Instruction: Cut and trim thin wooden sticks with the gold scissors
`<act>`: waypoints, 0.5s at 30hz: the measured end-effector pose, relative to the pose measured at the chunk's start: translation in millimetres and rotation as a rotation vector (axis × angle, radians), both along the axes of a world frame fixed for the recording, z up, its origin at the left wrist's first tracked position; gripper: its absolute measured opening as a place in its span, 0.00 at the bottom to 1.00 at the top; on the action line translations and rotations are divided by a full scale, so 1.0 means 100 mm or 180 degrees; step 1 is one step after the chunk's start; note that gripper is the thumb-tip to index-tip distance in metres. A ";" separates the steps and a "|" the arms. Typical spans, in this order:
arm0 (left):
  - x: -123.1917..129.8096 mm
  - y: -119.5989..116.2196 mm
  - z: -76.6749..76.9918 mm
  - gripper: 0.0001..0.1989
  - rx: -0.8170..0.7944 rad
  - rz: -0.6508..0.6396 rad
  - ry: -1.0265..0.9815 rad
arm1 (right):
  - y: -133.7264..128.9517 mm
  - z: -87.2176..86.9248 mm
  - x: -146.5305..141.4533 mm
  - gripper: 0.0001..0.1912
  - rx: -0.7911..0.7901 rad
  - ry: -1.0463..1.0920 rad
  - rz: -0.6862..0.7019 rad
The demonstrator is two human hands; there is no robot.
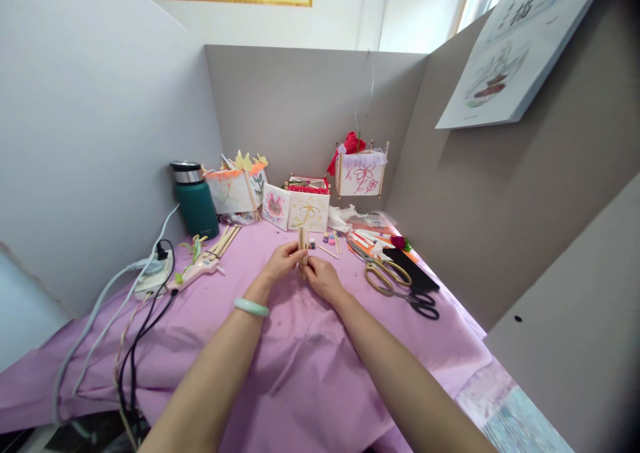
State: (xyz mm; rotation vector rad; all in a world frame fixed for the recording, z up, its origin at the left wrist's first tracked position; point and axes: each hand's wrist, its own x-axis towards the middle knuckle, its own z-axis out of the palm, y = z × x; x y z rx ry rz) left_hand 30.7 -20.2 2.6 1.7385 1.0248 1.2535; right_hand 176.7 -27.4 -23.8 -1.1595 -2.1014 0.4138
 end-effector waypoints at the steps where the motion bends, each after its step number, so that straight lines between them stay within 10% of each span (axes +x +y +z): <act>1: 0.00 -0.01 0.00 0.17 0.0029 0.0043 -0.0016 | -0.01 0.00 0.00 0.10 0.0039 -0.0050 -0.0046; 15: 0.05 -0.03 0.01 0.16 -0.0199 -0.0010 -0.0300 | -0.04 0.03 -0.04 0.10 0.0080 -0.0735 -0.0299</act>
